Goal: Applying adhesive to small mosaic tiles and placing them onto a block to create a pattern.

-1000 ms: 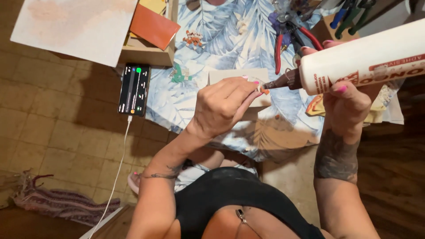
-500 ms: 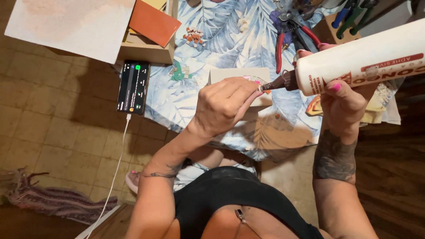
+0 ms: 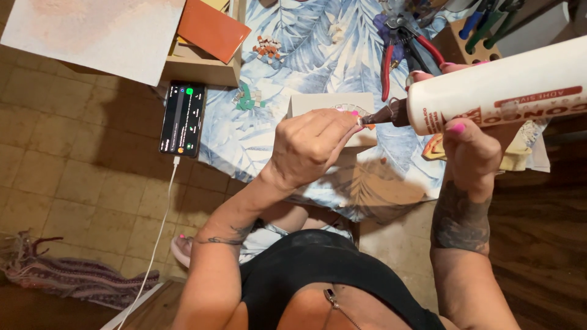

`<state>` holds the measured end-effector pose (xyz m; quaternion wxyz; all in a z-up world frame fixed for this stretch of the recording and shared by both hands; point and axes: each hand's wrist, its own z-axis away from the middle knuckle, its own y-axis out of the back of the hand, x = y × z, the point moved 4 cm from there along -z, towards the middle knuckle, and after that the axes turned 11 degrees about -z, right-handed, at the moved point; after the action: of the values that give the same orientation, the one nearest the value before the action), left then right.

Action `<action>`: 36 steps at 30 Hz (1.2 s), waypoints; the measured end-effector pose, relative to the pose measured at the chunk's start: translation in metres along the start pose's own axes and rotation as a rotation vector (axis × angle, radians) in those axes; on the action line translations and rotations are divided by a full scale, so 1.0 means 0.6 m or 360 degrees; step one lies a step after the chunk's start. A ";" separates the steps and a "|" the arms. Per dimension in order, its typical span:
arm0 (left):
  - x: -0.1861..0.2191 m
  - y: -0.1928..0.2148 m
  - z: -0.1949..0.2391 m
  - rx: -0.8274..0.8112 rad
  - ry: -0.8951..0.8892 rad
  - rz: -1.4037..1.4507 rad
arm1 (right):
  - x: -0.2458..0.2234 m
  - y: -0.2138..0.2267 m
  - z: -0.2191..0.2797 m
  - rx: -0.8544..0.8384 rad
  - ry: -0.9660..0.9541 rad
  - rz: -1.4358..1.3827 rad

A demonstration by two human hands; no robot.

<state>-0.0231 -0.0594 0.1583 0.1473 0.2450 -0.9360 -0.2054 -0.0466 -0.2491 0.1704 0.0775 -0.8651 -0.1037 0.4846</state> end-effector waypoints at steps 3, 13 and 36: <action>0.001 0.001 0.000 0.0009 -0.0012 0.0008 | -0.018 -0.023 -0.004 0.0020 0.0071 0.0189; 0.016 0.012 0.011 0.0044 0.0190 0.0572 | -0.046 0.013 -0.024 -0.0094 0.0024 0.1246; 0.047 -0.113 0.151 -0.0222 0.2281 0.3181 | 0.031 0.002 0.079 -0.0434 0.0457 0.1029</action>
<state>-0.0541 -0.0997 0.0536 0.7327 -0.5299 -0.4071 0.1288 -0.0777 -0.2440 0.1301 -0.1815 -0.9146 0.1229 0.3397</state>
